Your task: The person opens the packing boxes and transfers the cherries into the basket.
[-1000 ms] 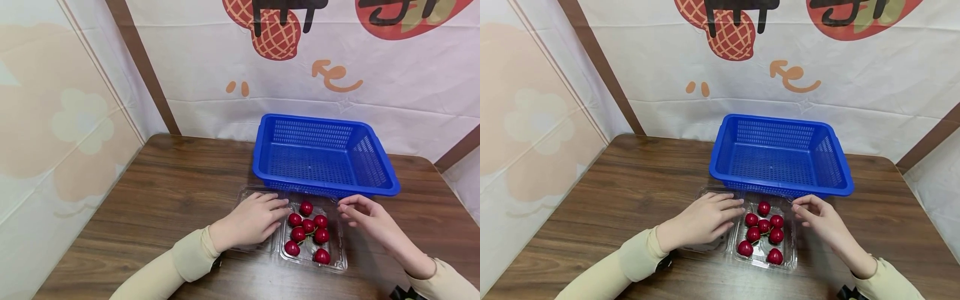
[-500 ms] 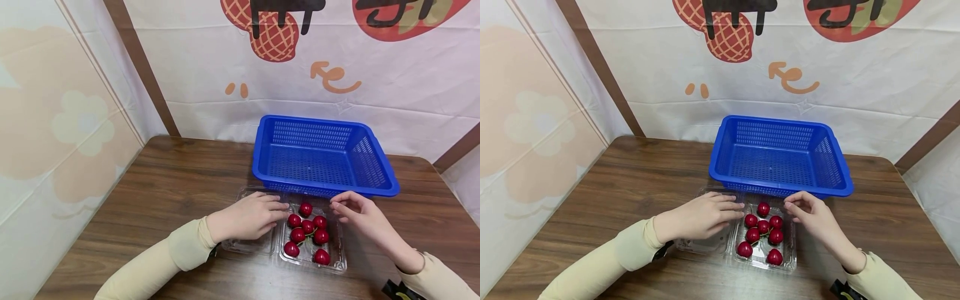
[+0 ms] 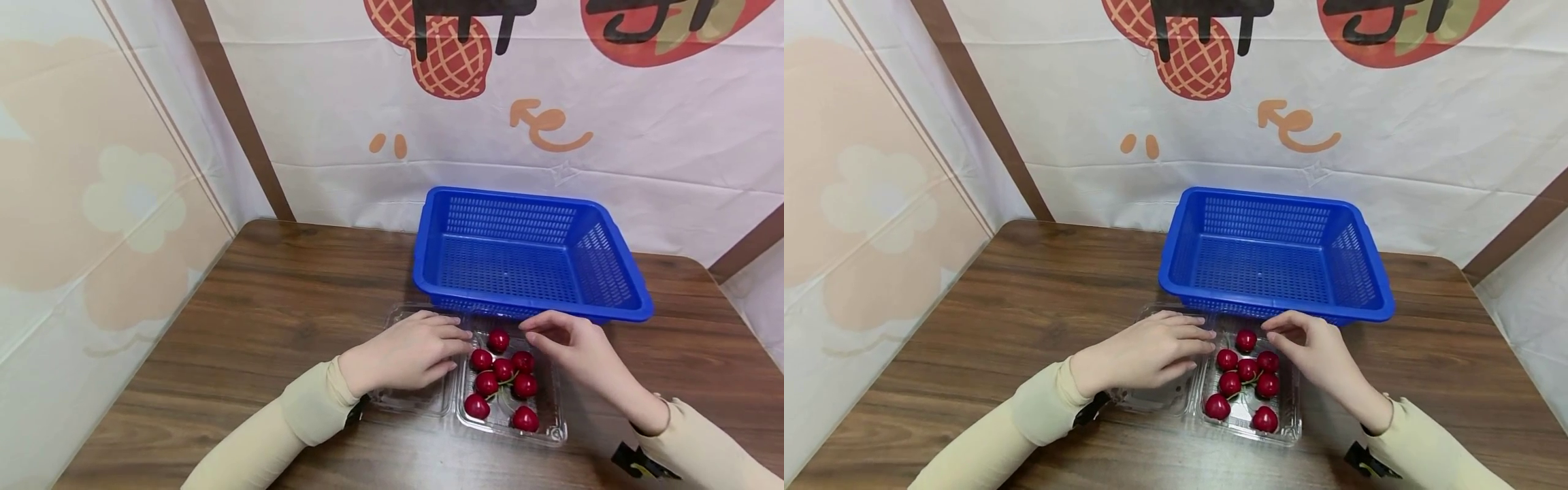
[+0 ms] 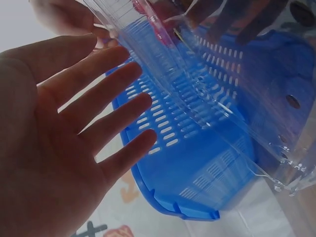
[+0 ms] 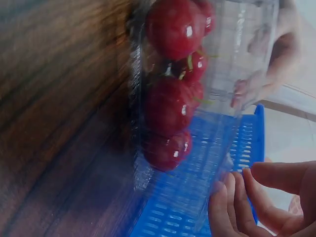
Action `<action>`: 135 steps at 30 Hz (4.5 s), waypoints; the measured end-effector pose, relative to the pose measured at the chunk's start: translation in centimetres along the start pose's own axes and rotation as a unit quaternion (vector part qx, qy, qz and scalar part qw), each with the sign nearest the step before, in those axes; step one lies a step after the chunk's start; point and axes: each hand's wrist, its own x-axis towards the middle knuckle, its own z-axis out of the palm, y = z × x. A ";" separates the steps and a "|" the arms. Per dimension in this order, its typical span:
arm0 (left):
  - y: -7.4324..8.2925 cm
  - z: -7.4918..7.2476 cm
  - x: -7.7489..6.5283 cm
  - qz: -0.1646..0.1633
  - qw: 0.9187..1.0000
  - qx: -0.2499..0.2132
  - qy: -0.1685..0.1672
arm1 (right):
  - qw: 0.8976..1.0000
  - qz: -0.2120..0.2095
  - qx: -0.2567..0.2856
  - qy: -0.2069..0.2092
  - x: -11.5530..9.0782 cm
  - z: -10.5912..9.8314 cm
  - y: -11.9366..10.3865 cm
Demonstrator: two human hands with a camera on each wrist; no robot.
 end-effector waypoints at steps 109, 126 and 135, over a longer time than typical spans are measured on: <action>0.6 -0.3 0.0 0.003 0.998 0.055 -0.018 | 0.962 -0.197 -0.180 0.065 0.8 1.0 -4.4; 0.6 0.0 -0.1 0.013 0.998 0.057 -0.009 | 0.959 -0.200 -0.187 0.075 2.0 -1.2 -6.0; 0.6 -0.1 0.0 0.006 0.998 0.058 -0.014 | 0.957 -0.197 -0.202 0.068 3.4 -2.3 -6.4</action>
